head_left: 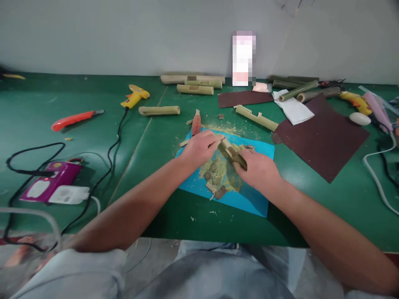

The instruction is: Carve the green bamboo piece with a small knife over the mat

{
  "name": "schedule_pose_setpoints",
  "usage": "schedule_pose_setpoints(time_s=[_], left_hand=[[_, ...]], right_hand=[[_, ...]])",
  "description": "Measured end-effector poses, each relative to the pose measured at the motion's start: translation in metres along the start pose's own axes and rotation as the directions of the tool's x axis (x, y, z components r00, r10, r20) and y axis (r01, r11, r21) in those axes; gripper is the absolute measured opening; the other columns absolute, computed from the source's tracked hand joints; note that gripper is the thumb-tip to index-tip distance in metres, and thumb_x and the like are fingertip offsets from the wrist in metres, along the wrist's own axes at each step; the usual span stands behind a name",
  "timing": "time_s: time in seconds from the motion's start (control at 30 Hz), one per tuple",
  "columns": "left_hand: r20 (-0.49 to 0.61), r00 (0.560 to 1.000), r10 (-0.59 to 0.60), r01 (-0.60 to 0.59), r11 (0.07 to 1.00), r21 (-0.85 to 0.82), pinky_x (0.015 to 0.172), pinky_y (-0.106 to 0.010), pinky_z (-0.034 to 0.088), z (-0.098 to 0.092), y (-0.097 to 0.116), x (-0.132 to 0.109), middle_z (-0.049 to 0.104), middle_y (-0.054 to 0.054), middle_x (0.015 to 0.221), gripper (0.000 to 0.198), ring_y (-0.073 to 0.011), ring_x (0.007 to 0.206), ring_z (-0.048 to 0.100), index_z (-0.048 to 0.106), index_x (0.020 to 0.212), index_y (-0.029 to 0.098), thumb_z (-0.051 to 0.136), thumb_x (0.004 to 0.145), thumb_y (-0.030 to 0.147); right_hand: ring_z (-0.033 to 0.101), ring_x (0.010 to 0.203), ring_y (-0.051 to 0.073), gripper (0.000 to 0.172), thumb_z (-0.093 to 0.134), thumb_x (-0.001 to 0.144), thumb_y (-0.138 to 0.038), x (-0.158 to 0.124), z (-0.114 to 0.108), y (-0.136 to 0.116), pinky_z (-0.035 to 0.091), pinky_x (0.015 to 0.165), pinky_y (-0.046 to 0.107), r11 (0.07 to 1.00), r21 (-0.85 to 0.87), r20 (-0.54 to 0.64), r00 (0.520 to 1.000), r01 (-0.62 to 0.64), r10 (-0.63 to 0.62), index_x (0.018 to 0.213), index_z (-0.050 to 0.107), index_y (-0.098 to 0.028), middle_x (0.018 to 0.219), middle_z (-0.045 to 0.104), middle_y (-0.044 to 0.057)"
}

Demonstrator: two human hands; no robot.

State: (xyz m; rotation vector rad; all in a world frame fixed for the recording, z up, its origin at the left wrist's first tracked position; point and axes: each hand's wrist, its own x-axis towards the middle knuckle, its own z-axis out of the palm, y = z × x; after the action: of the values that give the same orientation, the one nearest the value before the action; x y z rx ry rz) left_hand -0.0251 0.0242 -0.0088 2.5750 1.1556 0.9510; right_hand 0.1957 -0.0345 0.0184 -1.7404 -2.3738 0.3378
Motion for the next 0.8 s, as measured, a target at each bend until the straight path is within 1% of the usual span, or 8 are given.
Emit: schedule_pose_setpoints(time_s=[0.13, 0.27, 0.37, 0.5, 0.6, 0.63, 0.73, 0.8], left_hand=[[0.048, 0.999, 0.012, -0.012, 1.000, 0.001, 0.083, -0.033, 0.058, -0.0005, -0.0010, -0.0001, 0.073, -0.008, 0.097, 0.032, -0.0193, 0.092, 0.069, 0.074, 0.119, 0.019, 0.048, 0.105, 0.031], [0.012, 1.000, 0.001, -0.001, 0.999, 0.040, 0.083, -0.033, 0.059, -0.0016, -0.0006, 0.0004, 0.073, -0.008, 0.095, 0.032, -0.0188, 0.090, 0.069, 0.075, 0.117, 0.019, 0.048, 0.105, 0.031], [0.066, 0.998, 0.026, -0.027, 0.999, 0.022, 0.083, -0.031, 0.058, -0.0016, 0.0004, 0.0005, 0.073, -0.007, 0.096, 0.032, -0.0186, 0.092, 0.069, 0.074, 0.120, 0.020, 0.047, 0.106, 0.031], [0.015, 1.000, 0.006, -0.007, 0.999, 0.050, 0.082, -0.033, 0.058, 0.0000, 0.0002, 0.0010, 0.073, -0.009, 0.094, 0.034, -0.0194, 0.089, 0.069, 0.075, 0.117, 0.017, 0.047, 0.106, 0.032], [0.073, 0.997, 0.039, -0.040, 0.999, 0.022, 0.081, -0.032, 0.058, 0.0008, 0.0005, 0.0007, 0.073, -0.009, 0.097, 0.034, -0.0188, 0.090, 0.069, 0.074, 0.119, 0.018, 0.046, 0.106, 0.032], [0.073, 0.997, 0.035, -0.037, 0.999, 0.019, 0.082, -0.032, 0.058, 0.0009, 0.0005, 0.0006, 0.073, -0.008, 0.097, 0.033, -0.0186, 0.091, 0.069, 0.074, 0.119, 0.019, 0.046, 0.106, 0.032], [0.019, 1.000, -0.005, 0.004, 0.998, 0.063, 0.083, -0.033, 0.058, 0.0008, 0.0002, 0.0001, 0.073, -0.008, 0.095, 0.033, -0.0187, 0.091, 0.068, 0.074, 0.118, 0.019, 0.046, 0.106, 0.031], [0.043, 0.999, 0.010, -0.013, 0.997, 0.070, 0.083, -0.032, 0.058, 0.0010, 0.0004, -0.0005, 0.072, -0.008, 0.094, 0.034, -0.0186, 0.090, 0.068, 0.073, 0.120, 0.019, 0.045, 0.106, 0.032]], right_hand=[[0.062, 0.080, 0.020, 0.021, 0.051, 0.097, -0.037, 0.0000, 0.0012, 0.0002, 0.026, 0.059, 0.033, 1.000, -0.002, 0.000, 1.000, 0.004, -0.004, 0.099, 0.064, -0.021, 0.096, 0.071, 0.007], [0.062, 0.080, 0.020, 0.022, 0.050, 0.097, -0.037, -0.0001, 0.0016, 0.0004, 0.026, 0.059, 0.033, 1.000, 0.000, -0.007, 1.000, 0.004, -0.004, 0.100, 0.064, -0.021, 0.095, 0.071, 0.007], [0.062, 0.080, 0.020, 0.021, 0.051, 0.097, -0.037, -0.0001, 0.0009, 0.0004, 0.025, 0.058, 0.033, 1.000, 0.004, 0.001, 1.000, 0.008, -0.008, 0.099, 0.064, -0.021, 0.095, 0.071, 0.007], [0.063, 0.081, 0.021, 0.022, 0.050, 0.097, -0.037, 0.0000, 0.0002, 0.0004, 0.026, 0.058, 0.033, 1.000, -0.002, 0.001, 1.000, 0.009, -0.009, 0.100, 0.064, -0.021, 0.096, 0.071, 0.007], [0.062, 0.080, 0.021, 0.022, 0.050, 0.097, -0.037, 0.0000, 0.0004, 0.0002, 0.026, 0.058, 0.033, 1.000, -0.003, 0.011, 1.000, -0.004, 0.004, 0.100, 0.064, -0.021, 0.096, 0.071, 0.008], [0.062, 0.080, 0.021, 0.022, 0.050, 0.097, -0.037, -0.0001, 0.0005, 0.0001, 0.027, 0.058, 0.033, 1.000, -0.002, 0.009, 1.000, -0.003, 0.003, 0.100, 0.064, -0.021, 0.096, 0.071, 0.008], [0.062, 0.081, 0.021, 0.022, 0.049, 0.097, -0.037, -0.0002, 0.0012, -0.0002, 0.027, 0.059, 0.033, 1.000, -0.002, -0.003, 1.000, 0.000, 0.000, 0.100, 0.064, -0.021, 0.097, 0.071, 0.007], [0.062, 0.082, 0.021, 0.022, 0.050, 0.097, -0.037, -0.0004, 0.0015, -0.0004, 0.028, 0.059, 0.033, 1.000, 0.000, 0.008, 1.000, 0.000, 0.000, 0.100, 0.064, -0.021, 0.096, 0.071, 0.007]])
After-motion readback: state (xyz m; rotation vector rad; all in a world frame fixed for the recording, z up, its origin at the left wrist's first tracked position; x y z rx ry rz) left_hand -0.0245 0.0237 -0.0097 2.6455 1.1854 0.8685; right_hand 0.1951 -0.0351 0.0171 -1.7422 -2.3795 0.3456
